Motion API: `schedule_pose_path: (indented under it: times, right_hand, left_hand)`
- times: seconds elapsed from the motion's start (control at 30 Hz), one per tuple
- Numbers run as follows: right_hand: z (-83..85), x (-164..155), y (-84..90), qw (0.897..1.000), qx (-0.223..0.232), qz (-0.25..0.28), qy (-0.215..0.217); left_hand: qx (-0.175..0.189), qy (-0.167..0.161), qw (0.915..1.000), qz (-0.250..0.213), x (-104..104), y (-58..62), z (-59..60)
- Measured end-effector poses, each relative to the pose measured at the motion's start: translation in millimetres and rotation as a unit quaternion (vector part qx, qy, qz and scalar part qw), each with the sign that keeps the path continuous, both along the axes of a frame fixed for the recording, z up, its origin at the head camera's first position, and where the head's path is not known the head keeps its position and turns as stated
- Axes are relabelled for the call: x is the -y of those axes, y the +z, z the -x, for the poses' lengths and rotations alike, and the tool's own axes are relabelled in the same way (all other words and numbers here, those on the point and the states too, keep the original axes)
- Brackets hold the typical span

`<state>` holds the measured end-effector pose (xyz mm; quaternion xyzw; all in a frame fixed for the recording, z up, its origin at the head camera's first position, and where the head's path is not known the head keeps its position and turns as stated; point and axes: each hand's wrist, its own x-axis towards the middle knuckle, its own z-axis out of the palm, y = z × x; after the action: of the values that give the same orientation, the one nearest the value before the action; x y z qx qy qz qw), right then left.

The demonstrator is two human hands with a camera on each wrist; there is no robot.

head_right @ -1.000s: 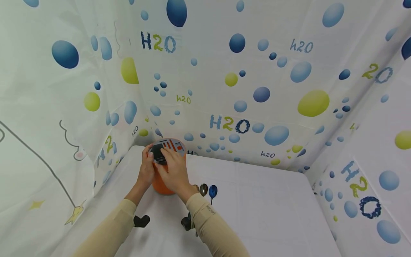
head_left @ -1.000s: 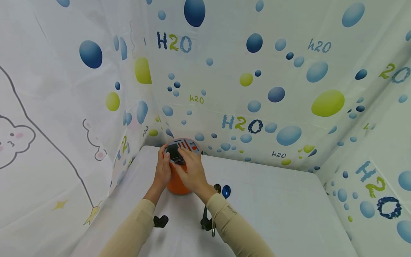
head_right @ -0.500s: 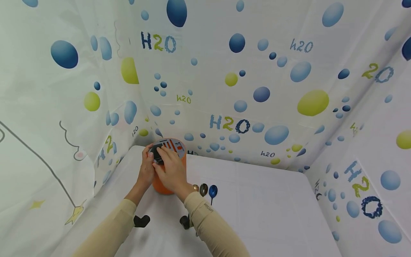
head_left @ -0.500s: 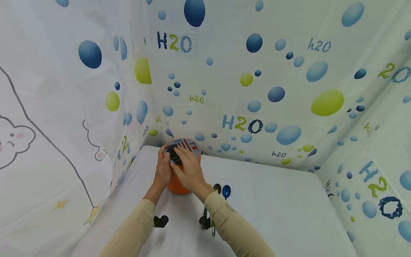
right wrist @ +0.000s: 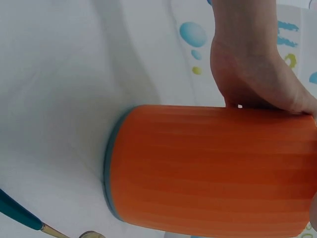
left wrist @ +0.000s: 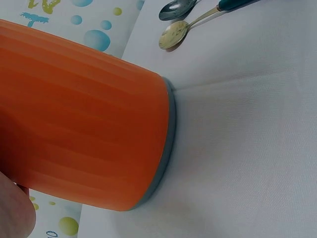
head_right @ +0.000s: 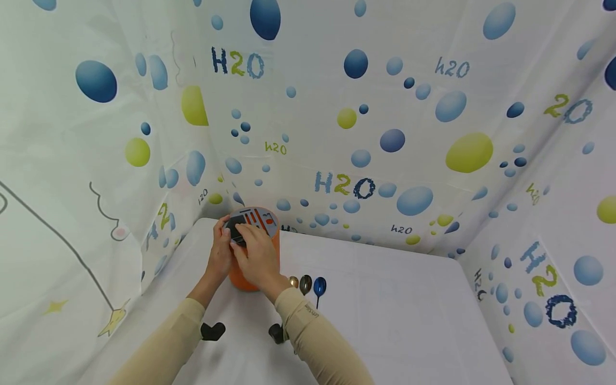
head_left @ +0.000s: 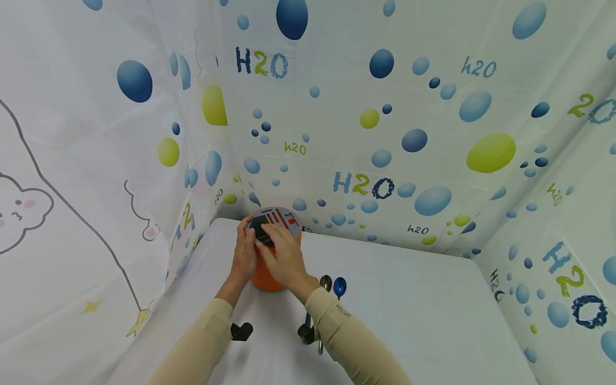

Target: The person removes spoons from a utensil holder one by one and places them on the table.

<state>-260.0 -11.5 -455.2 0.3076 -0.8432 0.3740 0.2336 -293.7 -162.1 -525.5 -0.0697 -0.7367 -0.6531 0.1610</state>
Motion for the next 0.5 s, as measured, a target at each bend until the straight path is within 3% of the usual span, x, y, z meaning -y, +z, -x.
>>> schedule_pose_path:
  times: [0.23,0.5]
  right_hand:
    - [-2.6,-5.8,-3.0,0.999,0.024,0.037,0.0]
    - [-1.0,-9.6,-6.8,0.997,-0.026,0.07,0.015]
  left_hand:
    - [-0.002,0.011,0.9997,0.021,-0.9,0.8,-2.3]
    - [-0.004,0.016,0.9996,0.021,-2.6,3.2,-5.2]
